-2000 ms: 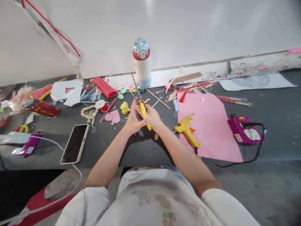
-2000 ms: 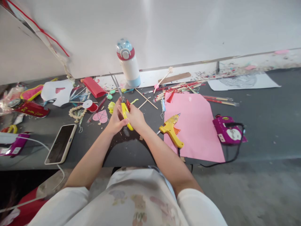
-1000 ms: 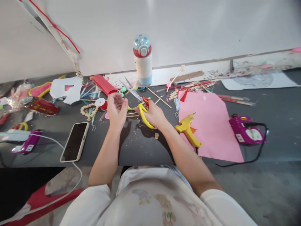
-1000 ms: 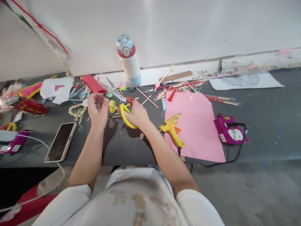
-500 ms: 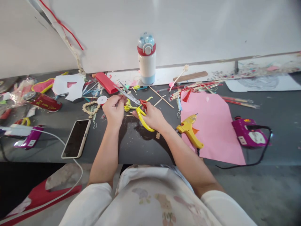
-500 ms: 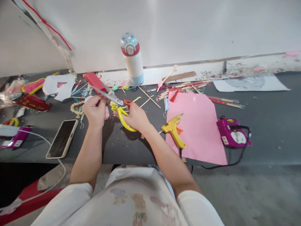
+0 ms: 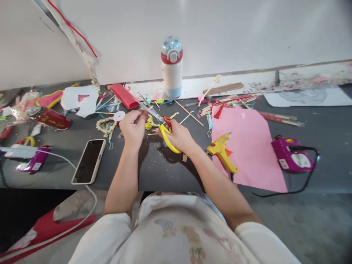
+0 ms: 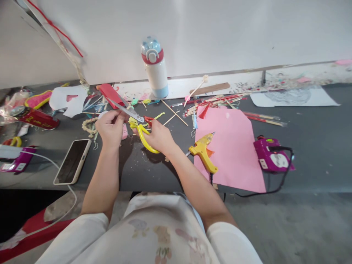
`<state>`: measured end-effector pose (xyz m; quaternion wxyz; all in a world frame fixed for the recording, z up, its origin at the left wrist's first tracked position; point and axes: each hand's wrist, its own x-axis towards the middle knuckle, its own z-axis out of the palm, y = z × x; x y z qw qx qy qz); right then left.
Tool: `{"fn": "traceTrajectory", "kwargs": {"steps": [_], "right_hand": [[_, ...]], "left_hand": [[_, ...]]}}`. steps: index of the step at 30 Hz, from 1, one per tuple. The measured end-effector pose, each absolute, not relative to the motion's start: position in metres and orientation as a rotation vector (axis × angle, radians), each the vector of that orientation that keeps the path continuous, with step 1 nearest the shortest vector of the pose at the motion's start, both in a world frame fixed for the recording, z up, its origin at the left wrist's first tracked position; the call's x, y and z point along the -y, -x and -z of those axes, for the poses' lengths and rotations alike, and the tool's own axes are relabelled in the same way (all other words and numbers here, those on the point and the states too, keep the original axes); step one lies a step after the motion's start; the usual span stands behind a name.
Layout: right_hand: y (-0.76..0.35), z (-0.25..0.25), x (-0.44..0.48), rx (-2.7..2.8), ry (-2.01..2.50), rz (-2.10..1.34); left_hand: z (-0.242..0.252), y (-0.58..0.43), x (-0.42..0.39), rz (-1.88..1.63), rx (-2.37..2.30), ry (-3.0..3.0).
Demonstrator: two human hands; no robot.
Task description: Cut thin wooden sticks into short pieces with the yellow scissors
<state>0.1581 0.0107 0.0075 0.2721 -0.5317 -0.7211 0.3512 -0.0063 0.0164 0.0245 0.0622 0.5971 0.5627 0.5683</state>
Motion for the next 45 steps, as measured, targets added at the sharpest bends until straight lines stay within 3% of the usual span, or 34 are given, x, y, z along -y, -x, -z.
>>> {"fn": "traceTrajectory", "kwargs": {"steps": [11, 17, 27, 45], "right_hand": [[-0.156, -0.007, -0.013, 1.991, 1.513, -0.909], [-0.155, -0.009, -0.014, 1.992, 1.557, -0.915], [-0.155, -0.005, -0.017, 1.811, 1.518, -1.148], [-0.149, 0.012, -0.023, 1.766, 1.405, -1.131]], "left_hand": [[-0.026, 0.007, -0.017, -1.671, -1.720, -1.816], [-0.014, -0.001, -0.023, -1.663, -1.518, -1.524], [0.010, -0.031, -0.009, -1.094, -1.023, -1.622], [0.022, -0.046, -0.011, -1.304, -1.051, -1.583]]}}
